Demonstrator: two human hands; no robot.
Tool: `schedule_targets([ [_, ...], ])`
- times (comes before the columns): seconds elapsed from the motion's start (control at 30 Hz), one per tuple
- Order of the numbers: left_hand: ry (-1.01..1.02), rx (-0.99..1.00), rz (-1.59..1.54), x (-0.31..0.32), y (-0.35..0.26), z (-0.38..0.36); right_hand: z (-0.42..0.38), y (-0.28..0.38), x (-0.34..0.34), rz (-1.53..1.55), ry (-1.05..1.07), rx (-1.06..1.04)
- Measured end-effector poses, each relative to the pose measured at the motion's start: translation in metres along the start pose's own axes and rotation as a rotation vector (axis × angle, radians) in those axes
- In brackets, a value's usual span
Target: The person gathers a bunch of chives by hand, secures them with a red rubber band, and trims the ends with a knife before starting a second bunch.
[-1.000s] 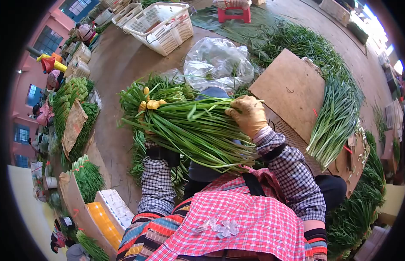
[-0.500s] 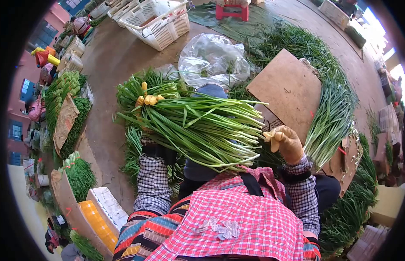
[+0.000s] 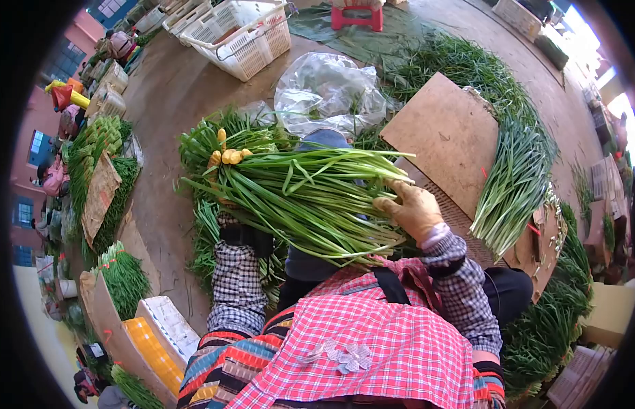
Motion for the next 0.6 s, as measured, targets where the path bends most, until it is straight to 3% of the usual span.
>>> schedule_targets([
  [0.03,0.002,0.003,0.018,-0.001,-0.001,0.001,0.006,0.005,0.000,-0.042,-0.069,-0.033],
  [0.13,-0.021,0.015,0.067,-0.003,-0.005,-0.002,0.024,0.012,0.024,0.163,0.144,0.045],
  [0.23,-0.006,-0.009,0.017,0.000,-0.002,-0.001,0.024,0.020,0.035,0.409,0.185,0.081],
  [0.37,0.015,-0.015,0.024,0.010,-0.002,0.000,0.025,0.015,0.026,0.357,0.161,0.014],
  [0.4,0.024,-0.009,0.036,0.007,-0.004,0.002,0.022,0.020,0.013,0.112,0.037,-0.142],
  [0.43,0.033,-0.004,0.046,0.004,-0.005,0.002,0.019,0.017,0.007,0.128,0.015,-0.174],
  [0.6,-0.009,0.015,0.021,-0.001,-0.007,0.001,-0.008,-0.047,0.000,0.020,0.142,0.017],
])
Point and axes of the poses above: each hand's wrist, its own z-axis towards the middle knuckle, its own x-axis out of the palm, y = z × x, the point moved 10 cm from there along z, towards the middle knuckle, and after that the axes turned 5 degrees about x, right-handed, at the moved point
